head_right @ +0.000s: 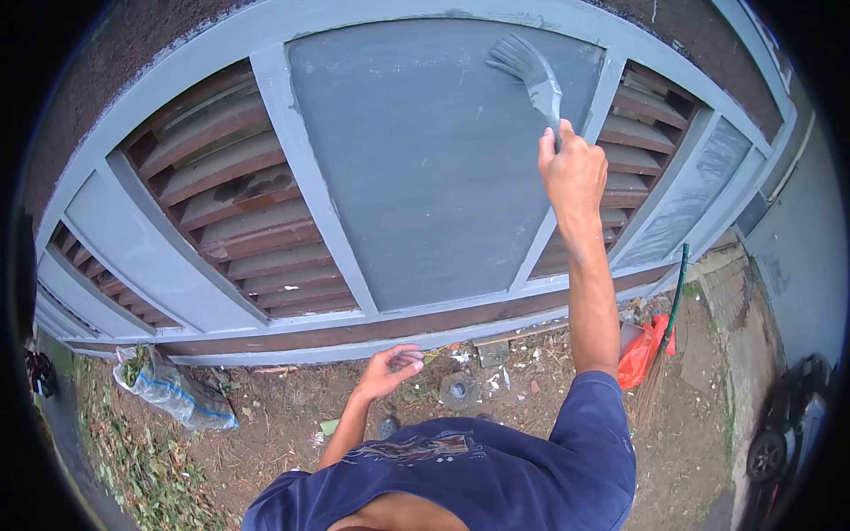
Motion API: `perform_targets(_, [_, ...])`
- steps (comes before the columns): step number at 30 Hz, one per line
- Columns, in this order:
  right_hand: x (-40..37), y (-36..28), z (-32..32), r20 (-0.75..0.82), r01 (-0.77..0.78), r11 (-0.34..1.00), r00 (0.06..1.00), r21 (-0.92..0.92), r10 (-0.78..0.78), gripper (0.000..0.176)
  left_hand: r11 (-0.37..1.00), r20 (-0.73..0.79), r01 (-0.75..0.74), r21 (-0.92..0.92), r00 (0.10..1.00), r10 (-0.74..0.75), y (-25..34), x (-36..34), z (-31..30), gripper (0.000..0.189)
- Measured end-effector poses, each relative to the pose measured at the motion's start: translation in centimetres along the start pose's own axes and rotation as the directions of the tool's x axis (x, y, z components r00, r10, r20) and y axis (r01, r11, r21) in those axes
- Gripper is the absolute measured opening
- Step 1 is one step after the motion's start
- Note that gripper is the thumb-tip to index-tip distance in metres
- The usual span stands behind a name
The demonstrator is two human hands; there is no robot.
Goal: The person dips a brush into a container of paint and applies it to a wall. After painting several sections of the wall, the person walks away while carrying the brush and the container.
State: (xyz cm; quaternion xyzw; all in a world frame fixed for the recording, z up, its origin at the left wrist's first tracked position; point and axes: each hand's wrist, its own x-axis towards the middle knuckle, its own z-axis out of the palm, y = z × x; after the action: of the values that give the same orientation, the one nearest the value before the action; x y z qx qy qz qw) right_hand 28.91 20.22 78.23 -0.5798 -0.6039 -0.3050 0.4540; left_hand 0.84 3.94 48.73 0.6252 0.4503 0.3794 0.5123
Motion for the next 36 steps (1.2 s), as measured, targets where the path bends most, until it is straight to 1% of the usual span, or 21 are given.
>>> perform_targets(1, [0.4,1.8,0.0,-0.027,-0.083,0.995,0.996,-0.053,0.082,0.028,1.000,0.006,-0.001,0.000,1.000,0.001,0.0,0.1,0.0,0.043])
perform_targets(2, [0.9,3.4,0.1,-0.057,-0.102,0.990,0.994,-0.101,0.096,0.031,1.000,0.012,-0.001,0.005,1.000,0.001,0.0,0.3,0.0,0.043])
perform_targets(3, [1.2,4.4,0.3,-0.067,-0.155,0.980,0.987,-0.127,0.147,0.028,1.000,0.007,-0.006,-0.031,1.000,0.006,-0.2,0.2,0.1,0.045])
perform_targets(5, [1.1,4.0,-0.1,-0.079,-0.209,0.965,0.977,-0.157,0.199,0.026,0.998,0.007,-0.011,-0.067,1.000,0.011,-0.4,-0.1,0.2,0.046])
perform_targets(7, [0.4,0.9,0.5,-0.037,-0.125,0.986,0.992,-0.108,0.121,0.022,0.999,0.002,0.011,-0.033,1.000,-0.010,-0.3,-0.5,0.2,0.041])
perform_targets(8, [-0.2,-2.1,0.7,-0.009,-0.118,0.992,0.993,-0.052,0.118,0.021,0.999,0.006,0.011,-0.031,1.000,-0.011,-0.4,-0.7,0.3,0.041])
perform_targets(9, [-0.8,-4.9,1.1,-0.006,-0.057,0.998,0.998,0.017,0.057,0.022,0.999,0.001,0.018,-0.033,1.000,-0.018,-0.4,-0.9,0.3,0.041])
perform_targets(10, [-1.5,-7.5,1.7,-0.006,0.015,0.996,1.000,0.083,-0.014,0.018,0.999,-0.006,0.024,-0.033,1.000,-0.025,-0.5,-1.1,0.1,0.040])
perform_targets(11, [-2.2,-10.2,1.9,-0.008,0.033,0.986,0.999,0.165,-0.032,0.015,0.999,-0.007,0.026,-0.025,1.000,-0.026,-0.4,-1.3,-0.1,0.040])
perform_targets(12, [-2.6,-12.6,1.6,0.067,0.035,0.971,0.996,0.235,-0.052,0.014,0.999,-0.030,0.021,-0.038,0.999,-0.022,-0.4,-1.6,-0.2,0.040])
perform_targets(13, [-3.0,-14.6,1.7,0.088,0.059,0.956,0.992,0.288,-0.087,0.014,0.998,-0.054,0.014,-0.053,0.998,-0.016,-0.5,-1.8,-0.4,0.040])
perform_targets(16, [-4.0,-18.0,1.6,0.143,0.174,0.868,0.953,0.465,-0.268,0.015,0.997,-0.097,0.046,-0.069,0.994,-0.053,-0.9,-2.2,-0.9,0.040])
perform_targets(19, [-3.1,-16.1,1.6,0.196,0.158,0.851,0.937,0.501,-0.289,0.016,0.996,-0.103,0.058,-0.068,0.993,-0.065,-1.1,-2.2,-1.1,0.044])
perform_targets(20, [-2.6,-14.3,1.4,0.176,0.148,0.884,0.953,0.443,-0.248,0.017,0.996,-0.093,0.060,-0.070,0.993,-0.067,-1.2,-2.0,-1.1,0.044])
perform_targets(21, [-1.9,-12.3,0.5,0.258,0.072,0.910,0.947,0.408,-0.191,0.017,0.997,-0.078,0.045,-0.064,0.996,-0.050,-1.3,-1.7,-1.1,0.044])
perform_targets(22, [-1.1,-10.1,-0.1,0.265,0.035,0.945,0.956,0.325,-0.126,0.019,0.998,-0.063,0.029,-0.058,0.998,-0.032,-1.2,-1.4,-0.9,0.045])
perform_targets(24, [0.1,-5.5,-0.9,0.184,-0.005,0.975,0.982,0.222,-0.037,0.025,0.996,-0.026,0.040,-0.078,0.999,-0.043,-0.5,-0.5,-0.5,0.044])
perform_targets(27, [2.0,0.2,-1.9,0.123,-0.120,0.992,0.986,0.030,0.116,0.030,1.000,0.015,0.003,-0.022,1.000,-0.002,0.1,0.4,0.3,0.043])
perform_targets(30, [3.5,4.9,-1.5,-0.030,-0.236,0.966,0.972,-0.107,0.234,0.027,1.000,0.038,-0.022,-0.015,0.999,0.023,1.0,1.2,1.1,0.043])
perform_targets(33, [3.9,6.3,-1.7,-0.023,-0.278,0.950,0.960,-0.142,0.278,0.024,0.997,0.003,-0.040,-0.066,0.999,0.041,1.2,0.8,1.7,0.042])
perform_targets(36, [3.5,4.7,-1.8,0.013,-0.273,0.956,0.961,-0.107,0.276,0.023,0.997,0.010,-0.032,-0.074,0.999,0.033,0.3,0.3,2.1,0.041])
